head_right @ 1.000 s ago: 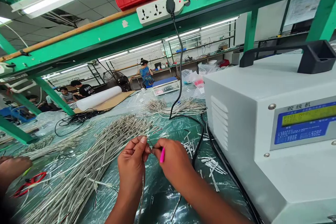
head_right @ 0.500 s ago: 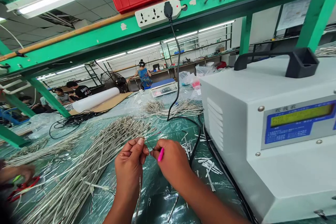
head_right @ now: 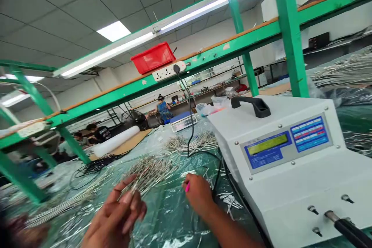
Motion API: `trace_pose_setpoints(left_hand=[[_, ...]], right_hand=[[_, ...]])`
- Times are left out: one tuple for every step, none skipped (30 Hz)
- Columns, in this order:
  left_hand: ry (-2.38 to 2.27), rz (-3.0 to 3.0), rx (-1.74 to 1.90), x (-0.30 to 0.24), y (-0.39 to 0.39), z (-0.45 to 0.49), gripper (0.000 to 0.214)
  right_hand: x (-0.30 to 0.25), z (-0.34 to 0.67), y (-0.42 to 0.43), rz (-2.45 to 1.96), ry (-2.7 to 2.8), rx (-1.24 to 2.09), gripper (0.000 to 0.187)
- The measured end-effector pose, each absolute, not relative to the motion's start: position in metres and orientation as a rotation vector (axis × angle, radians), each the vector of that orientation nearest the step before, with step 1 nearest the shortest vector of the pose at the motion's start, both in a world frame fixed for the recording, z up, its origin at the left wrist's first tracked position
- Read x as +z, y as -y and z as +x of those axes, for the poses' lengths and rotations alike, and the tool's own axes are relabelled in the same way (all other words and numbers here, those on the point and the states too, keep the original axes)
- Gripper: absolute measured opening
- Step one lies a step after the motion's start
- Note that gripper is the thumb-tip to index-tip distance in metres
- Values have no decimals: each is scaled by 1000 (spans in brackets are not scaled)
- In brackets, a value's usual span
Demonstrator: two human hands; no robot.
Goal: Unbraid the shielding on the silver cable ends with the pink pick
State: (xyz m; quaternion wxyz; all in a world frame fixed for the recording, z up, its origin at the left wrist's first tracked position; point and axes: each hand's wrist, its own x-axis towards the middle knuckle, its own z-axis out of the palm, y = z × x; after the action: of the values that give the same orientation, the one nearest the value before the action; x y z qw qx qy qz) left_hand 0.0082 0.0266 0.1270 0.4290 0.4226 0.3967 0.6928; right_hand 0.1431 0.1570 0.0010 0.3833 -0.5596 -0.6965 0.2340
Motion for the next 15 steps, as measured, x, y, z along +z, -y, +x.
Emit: trace_pose_setpoints(left_hand=[[-987, 1083, 1699, 146, -7, 3, 46], [-1011, 1092, 1648, 165, 12, -1, 46], [-1038, 1088, 1606, 183, 29, -5, 46], [-1061, 1092, 1587, 201, 42, -8, 44], [-1064, 1127, 1583, 216, 52, -11, 41], [-1049, 1197, 1567, 230, 58, -12, 39], [-1035, 1289, 1548, 243, 58, -14, 38], [-1019, 1383, 1482, 254, 54, -16, 39], [-994, 1478, 1431, 265, 45, -19, 39], [-962, 1558, 1442, 274, 33, -23, 38], [-922, 1618, 1502, 284, 19, -27, 37], [-898, 1652, 1559, 293, 2, -33, 37], [-907, 1676, 1621, 301, -15, -39, 38], [-948, 1694, 1680, 310, -32, -46, 39], [-977, 1702, 1726, 318, -49, -54, 41]], right_hand=[[-1, 143, -158, -1417, 1786, 613, 10], [-4, 143, -160, -1406, 1793, 627, 10], [-7, 143, -162, -1396, 1805, 644, 12], [-9, 142, -163, -1389, 1815, 659, 13], [-12, 142, -165, -1384, 1827, 672, 14], [-15, 142, -167, -1375, 1845, 683, 16], [-18, 141, -169, -1364, 1867, 693, 18], [-22, 141, -171, -1346, 1893, 703, 19], [-27, 141, -173, -1327, 1917, 707, 20], [-32, 142, -176, -1299, 1941, 705, 21], [-39, 142, -179, -1277, 1966, 707, 23], [-46, 142, -183, -1257, 1982, 708, 25], [-53, 141, -187, -1220, 1976, 719, 26], [-60, 141, -191, -1199, 1971, 734, 27], [-65, 141, -195, -1212, 1946, 715, 28]])
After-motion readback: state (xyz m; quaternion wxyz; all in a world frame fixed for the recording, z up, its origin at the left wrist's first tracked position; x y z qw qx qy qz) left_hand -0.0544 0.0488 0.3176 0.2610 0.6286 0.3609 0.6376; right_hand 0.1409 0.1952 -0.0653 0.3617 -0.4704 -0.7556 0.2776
